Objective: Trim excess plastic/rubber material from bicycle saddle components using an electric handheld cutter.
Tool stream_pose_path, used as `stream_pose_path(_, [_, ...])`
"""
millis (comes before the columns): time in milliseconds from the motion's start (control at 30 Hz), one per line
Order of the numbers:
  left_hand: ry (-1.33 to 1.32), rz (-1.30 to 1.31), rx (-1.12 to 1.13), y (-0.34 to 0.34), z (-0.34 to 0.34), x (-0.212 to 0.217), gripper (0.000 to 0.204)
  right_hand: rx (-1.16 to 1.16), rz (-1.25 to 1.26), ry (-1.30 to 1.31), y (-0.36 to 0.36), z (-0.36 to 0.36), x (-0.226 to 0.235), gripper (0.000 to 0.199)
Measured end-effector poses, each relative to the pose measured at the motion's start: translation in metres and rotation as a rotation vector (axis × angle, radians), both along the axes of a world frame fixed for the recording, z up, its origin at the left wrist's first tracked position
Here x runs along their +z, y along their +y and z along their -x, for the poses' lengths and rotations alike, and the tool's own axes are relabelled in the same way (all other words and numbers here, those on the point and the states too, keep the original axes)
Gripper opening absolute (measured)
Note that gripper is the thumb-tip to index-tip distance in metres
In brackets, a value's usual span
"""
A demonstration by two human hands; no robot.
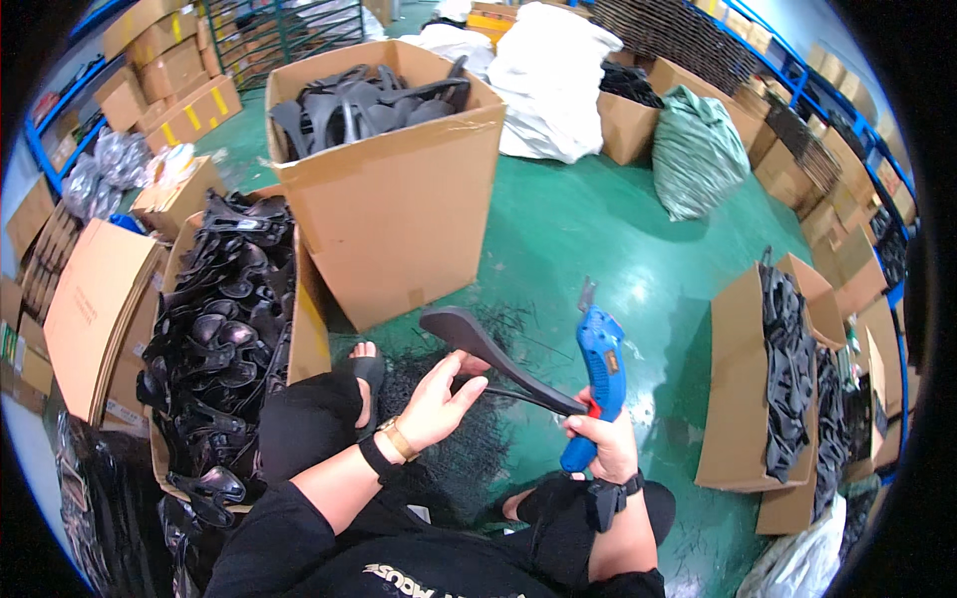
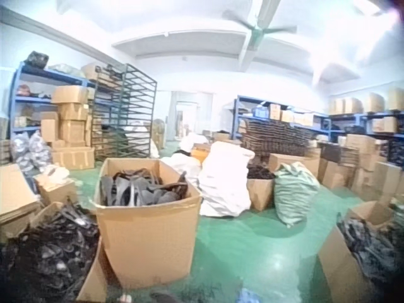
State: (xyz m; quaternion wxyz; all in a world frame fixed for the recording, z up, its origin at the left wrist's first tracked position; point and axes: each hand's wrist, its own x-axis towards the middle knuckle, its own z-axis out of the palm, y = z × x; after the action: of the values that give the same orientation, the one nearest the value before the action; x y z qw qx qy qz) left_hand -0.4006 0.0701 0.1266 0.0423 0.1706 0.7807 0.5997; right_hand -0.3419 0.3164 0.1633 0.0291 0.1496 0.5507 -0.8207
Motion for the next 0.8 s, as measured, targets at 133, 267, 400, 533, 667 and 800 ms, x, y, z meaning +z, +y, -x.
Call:
stream_pose_path(133, [-0.079, -0.314, 0.021, -0.011, 0.016, -0.03, 0.027, -0.009, -0.047, 0.019, -0.004, 0.0, -0.005, 0.044])
stream_pose_path(267, [-0.29, -1.035, 0.355, -0.006, 0.022, -0.008, 0.012, 0.129, -0.053, -0.074, -0.016, -0.002, -0.006, 0.041])
stream_pose_path(400, [-0.378, -1.006, 0.076, -0.032, 0.019, -0.002, 0.023, 0.355, 0.106, -0.165, -0.033, -0.007, 0.005, 0.045])
stream_pose_path(533, [-0.502, -1.047, 0.112, -0.034, 0.017, -0.002, 0.024, 0.405, 0.152, -0.248, -0.049, -0.014, 0.019, 0.044])
stream_pose_path(667, [-0.501, -1.077, 0.095, -0.034, 0.018, -0.004, 0.024, 0.458, 0.159, -0.265, -0.044, -0.017, 0.009, 0.041])
stream_pose_path(800, [-0.496, -1.07, 0.073, -0.035, 0.021, -0.012, 0.026, 0.44, 0.154, -0.251, -0.043, -0.018, -0.003, 0.034])
